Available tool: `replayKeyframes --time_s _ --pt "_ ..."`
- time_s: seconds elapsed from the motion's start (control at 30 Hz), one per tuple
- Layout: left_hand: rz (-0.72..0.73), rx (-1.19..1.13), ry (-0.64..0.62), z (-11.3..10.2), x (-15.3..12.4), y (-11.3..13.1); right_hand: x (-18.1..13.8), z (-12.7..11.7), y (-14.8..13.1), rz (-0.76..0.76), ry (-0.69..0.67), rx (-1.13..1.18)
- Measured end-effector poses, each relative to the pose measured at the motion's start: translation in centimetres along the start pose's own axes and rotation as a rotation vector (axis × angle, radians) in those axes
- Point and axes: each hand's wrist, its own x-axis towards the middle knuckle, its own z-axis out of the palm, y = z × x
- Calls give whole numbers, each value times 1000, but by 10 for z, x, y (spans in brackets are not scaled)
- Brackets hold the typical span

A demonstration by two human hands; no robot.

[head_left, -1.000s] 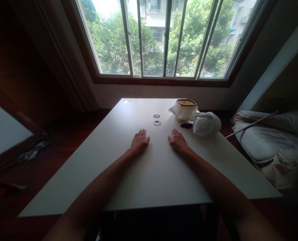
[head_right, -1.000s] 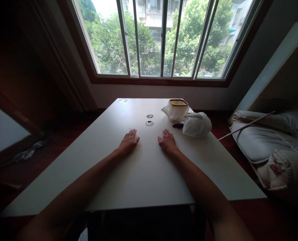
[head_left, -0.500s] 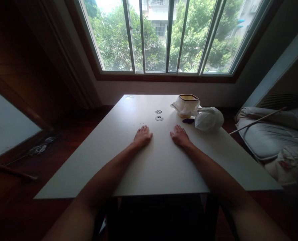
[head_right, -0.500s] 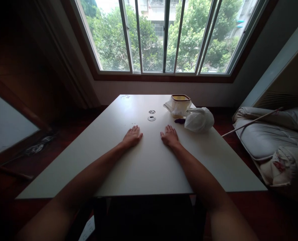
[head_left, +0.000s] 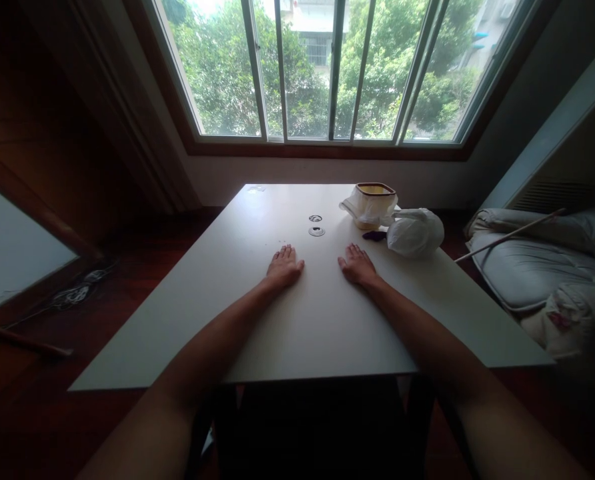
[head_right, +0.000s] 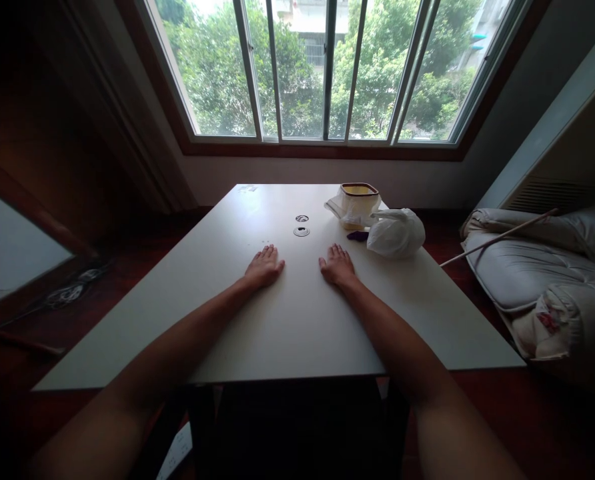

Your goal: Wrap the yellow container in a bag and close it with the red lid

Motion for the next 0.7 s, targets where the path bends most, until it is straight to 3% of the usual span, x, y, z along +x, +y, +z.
replayKeyframes --time_s 0.7 --pt "1 17 -29 -3 -1 2 0 -2 0 6 -55 -6"
